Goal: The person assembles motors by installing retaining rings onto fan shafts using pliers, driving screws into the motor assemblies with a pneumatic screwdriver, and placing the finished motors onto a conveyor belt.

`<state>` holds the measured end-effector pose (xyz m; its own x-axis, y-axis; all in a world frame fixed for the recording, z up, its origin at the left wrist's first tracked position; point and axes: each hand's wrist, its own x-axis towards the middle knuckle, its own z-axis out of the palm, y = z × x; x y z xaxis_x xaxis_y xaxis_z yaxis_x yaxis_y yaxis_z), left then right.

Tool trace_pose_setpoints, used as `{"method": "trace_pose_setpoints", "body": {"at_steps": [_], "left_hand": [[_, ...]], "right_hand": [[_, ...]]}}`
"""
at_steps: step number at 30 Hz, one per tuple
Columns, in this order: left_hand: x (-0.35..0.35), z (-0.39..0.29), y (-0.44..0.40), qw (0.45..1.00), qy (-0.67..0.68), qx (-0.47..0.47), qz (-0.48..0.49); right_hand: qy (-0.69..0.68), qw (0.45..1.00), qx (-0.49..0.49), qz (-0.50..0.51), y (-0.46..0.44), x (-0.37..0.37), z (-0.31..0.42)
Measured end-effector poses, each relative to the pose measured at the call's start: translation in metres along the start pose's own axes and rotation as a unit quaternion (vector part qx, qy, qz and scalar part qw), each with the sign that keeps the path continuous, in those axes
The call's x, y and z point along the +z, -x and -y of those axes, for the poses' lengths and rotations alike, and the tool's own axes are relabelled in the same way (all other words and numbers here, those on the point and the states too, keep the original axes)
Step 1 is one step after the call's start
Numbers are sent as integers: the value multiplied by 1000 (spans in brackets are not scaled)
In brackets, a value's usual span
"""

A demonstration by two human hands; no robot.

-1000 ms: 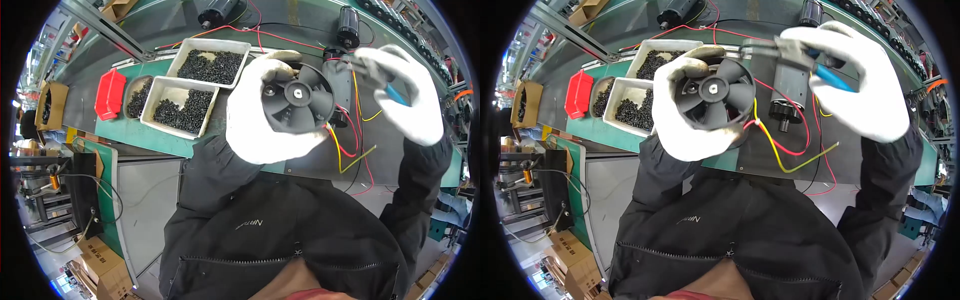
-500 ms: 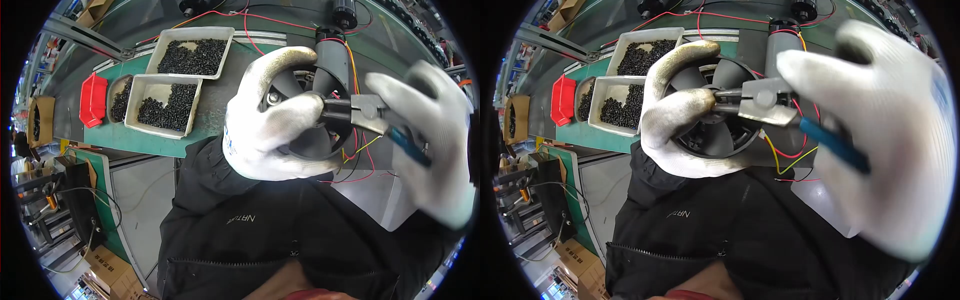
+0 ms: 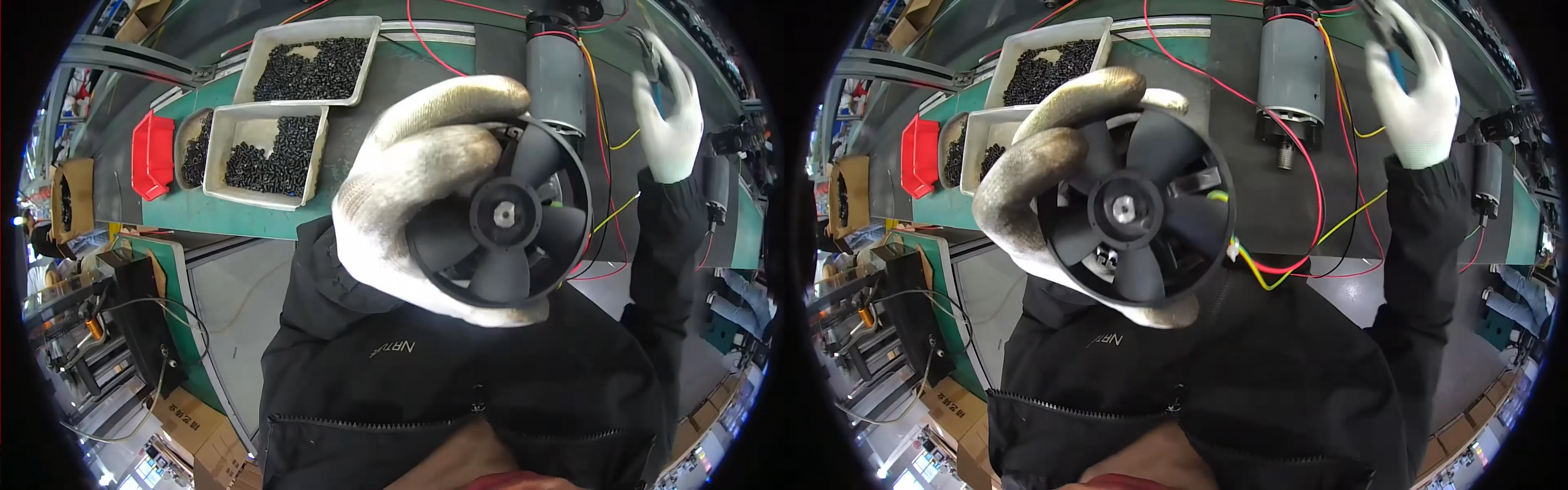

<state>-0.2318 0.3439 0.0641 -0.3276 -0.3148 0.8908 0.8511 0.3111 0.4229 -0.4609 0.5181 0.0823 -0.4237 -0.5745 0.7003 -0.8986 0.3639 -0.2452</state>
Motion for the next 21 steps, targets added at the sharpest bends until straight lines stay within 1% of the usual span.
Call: {"method": "trace_pose_setpoints", "body": {"at_steps": [1, 2, 3, 4, 5, 6, 7, 8, 9, 10, 11, 13, 14, 15, 16, 17, 18, 19, 20, 21], "left_hand": [[0, 1, 2, 1000, 22, -5, -13], [0, 0, 3, 999, 30, -10, -16], [0, -1, 3, 999, 37, -15, -19], [0, -1, 3, 999, 44, -20, -22], [1, -2, 5, 998, 55, -26, -27], [0, -2, 5, 998, 52, -37, -18], [-2, -2, 4, 998, 49, -48, -8], [-6, -5, 3, 997, 35, -68, 14], [-9, -9, 3, 995, 20, -88, 36], [-7, -11, 0, 994, 6, -98, 45], [-5, -13, -3, 993, -8, -108, 53], [4, -15, -12, 987, -50, -127, 88], [11, -17, -18, 979, -87, -137, 120], [19, -21, -25, 971, -119, -144, 147], [24, -25, -36, 952, -174, -152, 202], [33, -18, -34, 960, -164, -142, 176], [47, -14, -38, 972, -122, -155, 129], [58, -12, -51, 964, -70, -230, 114], [67, -10, -60, 955, -25, -281, 97], [76, -8, -68, 941, 19, -329, 75]], "right_hand": [[51, 998, 40, 0, 13, 2, -29], [112, 992, 66, 6, 34, 7, -75], [194, 974, 108, 33, 57, 10, -109], [202, 966, 150, 56, 82, 13, -140], [259, 951, 148, 84, 103, 11, -151], [239, 960, 118, 79, 121, 9, -164], [235, 963, 114, 62, 124, 2, -139], [152, 986, 64, 17, 118, -6, -92], [74, 995, 69, 4, 108, -15, -29], [-62, 996, 55, 31, 101, -20, 15], [-324, 932, 125, 106, 93, -19, 56], [-457, 846, 126, 243, 65, -2, 96], [-533, 781, 167, 278, 68, 10, 102], [-603, 705, 203, 313, 72, 21, 104], [-667, 617, 233, 346, 68, 26, 107], [-727, 562, 317, 236, 72, 16, 118], [-729, 595, 281, 187, 73, 9, 121], [-694, 677, 187, 161, 66, 6, 110], [-653, 739, 108, 126, 62, 5, 100], [-627, 766, 98, 97, 60, -2, 92]]}}
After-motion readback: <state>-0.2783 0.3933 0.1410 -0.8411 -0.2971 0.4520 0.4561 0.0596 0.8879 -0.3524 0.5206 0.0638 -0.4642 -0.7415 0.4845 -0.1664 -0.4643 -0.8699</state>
